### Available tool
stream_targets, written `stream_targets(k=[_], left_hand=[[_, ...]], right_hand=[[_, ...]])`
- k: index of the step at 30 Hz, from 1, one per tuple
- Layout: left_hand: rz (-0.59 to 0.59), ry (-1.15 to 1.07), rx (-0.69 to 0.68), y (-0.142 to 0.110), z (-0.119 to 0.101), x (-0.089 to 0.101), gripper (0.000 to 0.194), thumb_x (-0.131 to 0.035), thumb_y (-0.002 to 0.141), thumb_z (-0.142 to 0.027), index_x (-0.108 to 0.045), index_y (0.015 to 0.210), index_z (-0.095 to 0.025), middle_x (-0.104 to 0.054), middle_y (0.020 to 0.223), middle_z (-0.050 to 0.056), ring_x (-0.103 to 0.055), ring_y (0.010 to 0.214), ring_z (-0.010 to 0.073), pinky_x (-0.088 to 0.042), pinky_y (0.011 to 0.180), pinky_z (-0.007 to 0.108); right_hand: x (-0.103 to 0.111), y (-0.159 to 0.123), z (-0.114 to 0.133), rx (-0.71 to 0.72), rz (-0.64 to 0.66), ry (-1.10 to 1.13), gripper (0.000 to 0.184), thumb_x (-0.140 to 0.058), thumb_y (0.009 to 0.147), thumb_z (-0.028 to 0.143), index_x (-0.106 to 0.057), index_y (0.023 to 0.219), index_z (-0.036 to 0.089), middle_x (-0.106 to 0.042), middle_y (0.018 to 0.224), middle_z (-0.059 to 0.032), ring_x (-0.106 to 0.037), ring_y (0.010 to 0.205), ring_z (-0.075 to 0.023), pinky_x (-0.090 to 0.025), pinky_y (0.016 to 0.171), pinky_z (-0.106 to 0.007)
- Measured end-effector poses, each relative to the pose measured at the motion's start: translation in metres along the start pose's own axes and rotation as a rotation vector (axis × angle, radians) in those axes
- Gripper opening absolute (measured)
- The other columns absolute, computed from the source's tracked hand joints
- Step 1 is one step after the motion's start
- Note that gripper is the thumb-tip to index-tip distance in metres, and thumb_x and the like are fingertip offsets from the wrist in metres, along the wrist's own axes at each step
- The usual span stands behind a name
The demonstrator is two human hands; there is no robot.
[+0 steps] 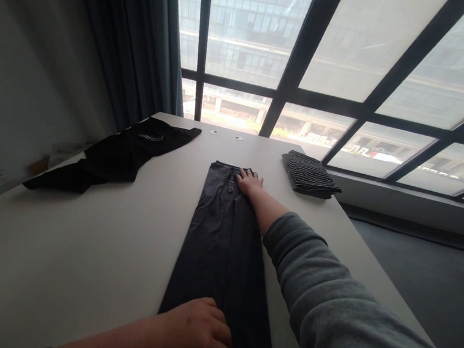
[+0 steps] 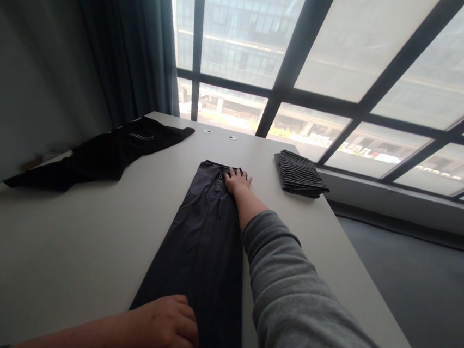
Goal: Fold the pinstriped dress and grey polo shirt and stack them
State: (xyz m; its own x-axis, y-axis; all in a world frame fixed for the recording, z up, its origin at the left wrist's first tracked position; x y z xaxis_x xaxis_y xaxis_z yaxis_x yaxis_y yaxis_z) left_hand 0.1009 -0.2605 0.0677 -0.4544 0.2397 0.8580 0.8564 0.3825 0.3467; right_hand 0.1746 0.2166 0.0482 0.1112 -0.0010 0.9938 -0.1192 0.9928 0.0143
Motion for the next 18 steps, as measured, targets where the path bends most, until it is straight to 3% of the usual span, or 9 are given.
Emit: stream_targets(k=[4, 7, 10, 12, 15, 18], left_hand=[[-0.17, -0.035, 0.262, -0.006, 0.036, 0.025, 0.014, -0.066, 0.098, -0.03, -0.067, 0.112, -0.024, -0.075, 0.119, -0.001, -0.066, 0.108, 0.0183, -0.045, 0.093, 0.036], [-0.232, 0.016, 0.47, -0.018, 0.064, 0.027, 0.036, -0.066, 0.097, -0.029, -0.064, 0.133, -0.026, -0.063, 0.146, 0.005, -0.054, 0.138, 0.0277, -0.041, 0.114, 0.048], [-0.153, 0.106, 0.557, -0.024, 0.076, 0.01, 0.064, -0.071, 0.094, -0.033, -0.05, 0.155, -0.028, -0.043, 0.165, 0.011, -0.033, 0.155, 0.0367, -0.029, 0.124, 0.065], [-0.1, 0.136, 0.544, -0.024, 0.077, -0.002, 0.072, -0.073, 0.093, -0.034, -0.044, 0.159, -0.035, -0.033, 0.171, 0.011, -0.025, 0.158, 0.0399, -0.025, 0.123, 0.072], [-0.069, 0.132, 0.508, -0.024, 0.073, -0.009, 0.07, -0.073, 0.094, -0.034, -0.045, 0.157, -0.047, -0.025, 0.174, 0.009, -0.021, 0.159, 0.0424, -0.022, 0.121, 0.078], [-0.038, 0.109, 0.478, -0.021, 0.068, -0.011, 0.066, -0.073, 0.094, -0.032, -0.049, 0.153, -0.051, -0.025, 0.174, 0.008, -0.022, 0.159, 0.0434, -0.021, 0.119, 0.079]], right_hand=[[0.029, -0.001, -0.005, 0.02, -0.212, 0.049, 0.065, -0.02, 0.109, 0.038, -0.025, 0.168, 0.012, -0.029, 0.17, -0.0171, -0.023, 0.159, -0.0325, -0.017, 0.129, -0.056], [0.022, -0.004, -0.004, 0.115, -0.141, 0.007, 0.06, -0.03, 0.106, 0.03, -0.042, 0.161, 0.007, -0.04, 0.165, -0.0188, -0.031, 0.156, -0.0285, -0.021, 0.129, -0.041], [0.002, -0.008, -0.003, 0.183, -0.011, -0.018, 0.06, -0.04, 0.106, 0.038, -0.046, 0.159, 0.011, -0.037, 0.168, -0.0136, -0.03, 0.157, -0.0252, -0.023, 0.128, -0.033], [-0.008, -0.008, -0.004, 0.177, 0.044, -0.031, 0.068, -0.039, 0.107, 0.047, -0.035, 0.166, 0.013, -0.025, 0.173, -0.0116, -0.022, 0.16, -0.0278, -0.019, 0.13, -0.038], [-0.014, -0.007, -0.006, 0.122, 0.079, -0.032, 0.072, -0.032, 0.108, 0.056, -0.023, 0.17, 0.021, -0.01, 0.177, -0.0084, -0.012, 0.162, -0.034, -0.014, 0.13, -0.052], [-0.007, -0.013, -0.005, 0.061, 0.037, -0.016, 0.069, -0.03, 0.108, 0.059, -0.027, 0.169, 0.027, -0.011, 0.177, -0.0075, -0.005, 0.163, -0.0379, -0.011, 0.128, -0.062]])
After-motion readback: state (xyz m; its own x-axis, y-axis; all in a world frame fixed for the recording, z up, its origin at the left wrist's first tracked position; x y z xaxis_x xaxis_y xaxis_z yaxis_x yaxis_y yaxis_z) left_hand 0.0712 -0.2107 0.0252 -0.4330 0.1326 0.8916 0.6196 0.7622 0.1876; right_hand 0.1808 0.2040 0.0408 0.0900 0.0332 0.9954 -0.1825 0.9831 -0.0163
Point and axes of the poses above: each hand's wrist, its own y-axis towards the middle knuckle, its own x-axis out of the back of the hand, z = x × y, the point moved 10 cm from there along y, towards the middle knuckle
